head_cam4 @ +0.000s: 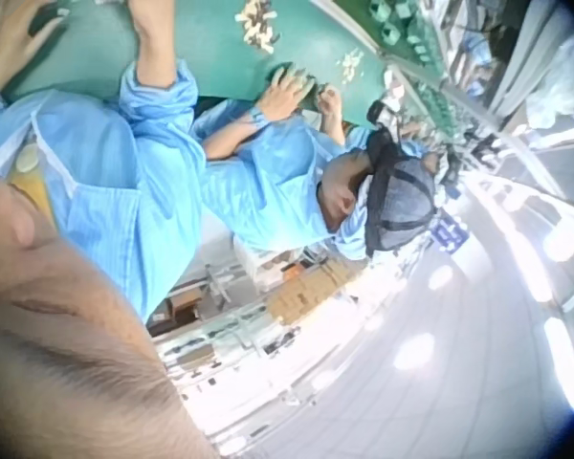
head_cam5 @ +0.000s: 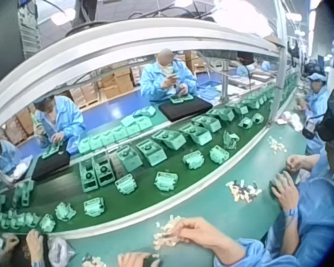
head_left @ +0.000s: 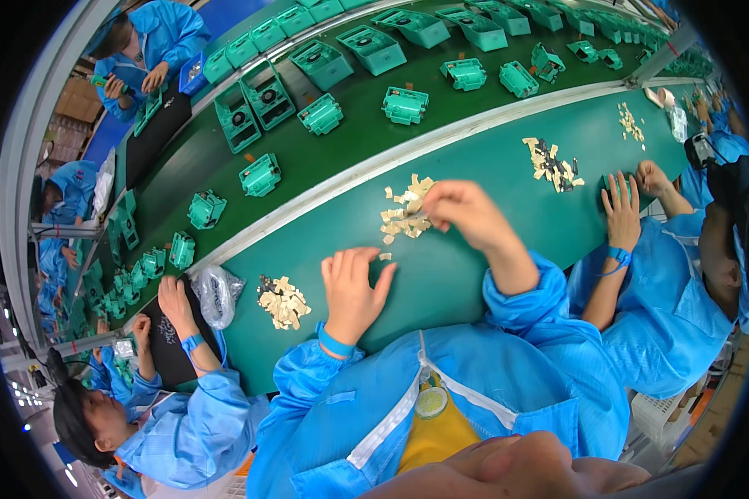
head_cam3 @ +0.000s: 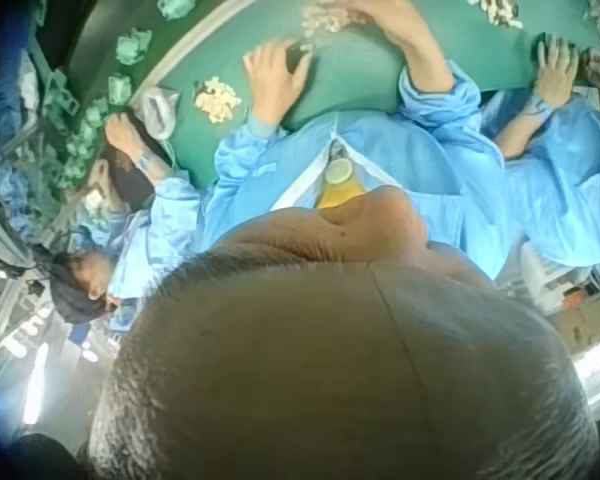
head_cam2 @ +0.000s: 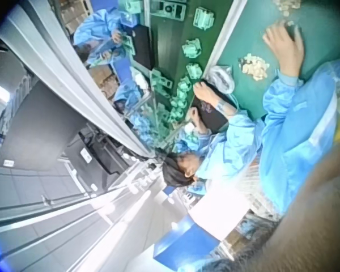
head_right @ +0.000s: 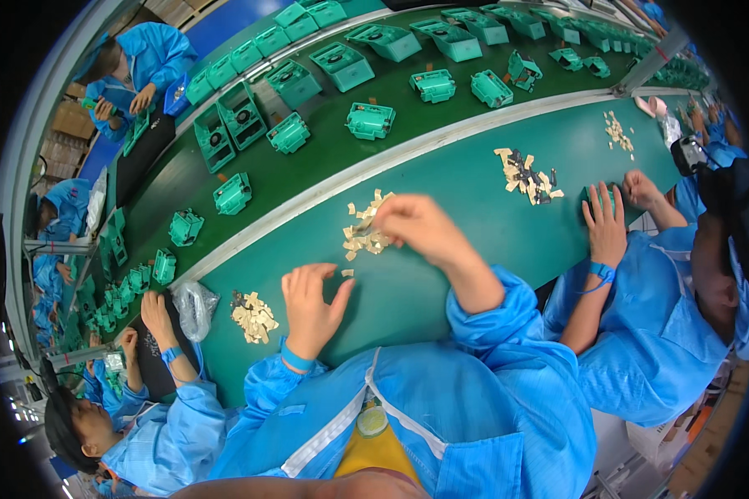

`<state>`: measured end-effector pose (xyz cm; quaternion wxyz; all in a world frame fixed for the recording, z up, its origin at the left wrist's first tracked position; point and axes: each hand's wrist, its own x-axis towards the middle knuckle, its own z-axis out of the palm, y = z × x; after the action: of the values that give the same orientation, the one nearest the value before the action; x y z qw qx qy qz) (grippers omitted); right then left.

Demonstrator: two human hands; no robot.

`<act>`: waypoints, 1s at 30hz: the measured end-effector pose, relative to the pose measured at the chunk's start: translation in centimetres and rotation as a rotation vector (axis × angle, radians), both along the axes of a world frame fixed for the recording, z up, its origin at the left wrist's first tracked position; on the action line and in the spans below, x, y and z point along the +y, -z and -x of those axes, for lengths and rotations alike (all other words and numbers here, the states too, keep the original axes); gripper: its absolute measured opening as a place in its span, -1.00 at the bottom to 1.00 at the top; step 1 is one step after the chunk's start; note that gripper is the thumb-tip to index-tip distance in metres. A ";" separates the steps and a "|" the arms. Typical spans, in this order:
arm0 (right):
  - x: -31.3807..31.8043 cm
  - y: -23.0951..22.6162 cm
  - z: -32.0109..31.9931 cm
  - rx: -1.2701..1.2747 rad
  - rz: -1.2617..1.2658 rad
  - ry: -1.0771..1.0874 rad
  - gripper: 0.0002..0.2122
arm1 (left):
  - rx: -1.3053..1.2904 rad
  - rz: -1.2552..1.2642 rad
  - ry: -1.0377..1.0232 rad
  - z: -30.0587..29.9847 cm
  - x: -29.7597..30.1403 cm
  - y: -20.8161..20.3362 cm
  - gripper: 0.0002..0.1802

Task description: The person assembles small green plastic housings for electronic components by hand.

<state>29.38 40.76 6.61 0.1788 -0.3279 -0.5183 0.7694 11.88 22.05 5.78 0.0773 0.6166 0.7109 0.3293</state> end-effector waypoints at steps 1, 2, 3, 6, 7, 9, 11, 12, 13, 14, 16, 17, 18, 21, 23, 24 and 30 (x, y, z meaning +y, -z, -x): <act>1.5 -1.6 -0.6 -0.017 -0.088 0.057 -0.95 | -0.026 0.172 -0.030 0.0 -0.4 0.1 -0.69; 3.4 -2.6 -1.5 -0.042 -0.203 0.116 -0.93 | -0.035 0.170 -0.033 0.1 -0.5 0.5 -0.69; 5.4 -3.4 -2.5 -0.040 -0.345 0.204 -0.89 | -0.076 0.217 -0.039 0.1 -0.5 1.0 -0.72; 12.8 -4.7 -4.5 -0.174 -0.577 0.440 -0.68 | -0.173 0.192 -0.061 -0.6 0.1 2.8 -0.78; 15.7 -4.4 -4.5 -0.232 -0.617 0.501 -0.63 | -0.224 0.135 -0.071 -1.0 0.6 3.2 -0.82; 22.1 -1.9 -6.5 -0.422 -0.773 0.585 -0.51 | -0.336 0.080 -0.082 -2.0 1.3 3.0 -0.85; 28.0 0.8 -9.1 -0.729 -0.920 0.698 -0.31 | -0.448 -0.014 -0.064 -2.3 1.8 2.8 -0.87; 30.4 1.6 -10.4 -0.872 -1.026 0.735 -0.25 | -0.453 -0.019 -0.072 -2.0 1.9 2.9 -0.87; 31.6 1.7 -10.0 -0.985 -1.102 0.714 -0.21 | -0.386 -0.067 -0.073 -1.7 1.8 3.0 -0.86; 32.6 1.7 -9.9 -1.105 -1.179 0.699 -0.17 | -0.322 -0.115 -0.066 -1.4 1.8 3.1 -0.84; 34.1 2.9 -11.1 -1.170 -1.281 0.694 -0.10 | -0.338 -0.132 -0.074 -1.1 1.9 2.9 -0.83; 34.4 3.3 -10.8 -1.196 -1.207 0.709 -0.07 | -0.348 -0.152 -0.090 -1.1 1.9 2.9 -0.82; 34.6 3.6 -10.8 -1.223 -1.132 0.724 -0.03 | -0.349 -0.152 -0.098 -1.1 1.9 2.8 -0.82; 33.9 4.7 -12.2 -1.048 -0.990 0.949 -0.01 | -0.352 -0.143 -0.086 -1.1 1.6 2.6 -0.82; 33.5 4.4 -12.8 -0.889 -0.913 1.123 -0.02 | -0.389 -0.165 -0.064 -0.9 1.6 2.4 -0.82; 33.5 4.2 -14.5 -0.729 -0.830 1.305 -0.03 | -0.395 -0.168 -0.046 -0.8 1.7 2.3 -0.82; 16.8 -3.2 -4.5 -0.057 -0.409 0.528 -0.27 | -0.417 -0.166 -0.104 -0.2 0.8 2.4 -0.82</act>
<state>33.84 57.56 9.80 0.4192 -0.4297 -0.5640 0.5670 12.10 22.82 3.36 0.1544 0.5021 0.6808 0.5105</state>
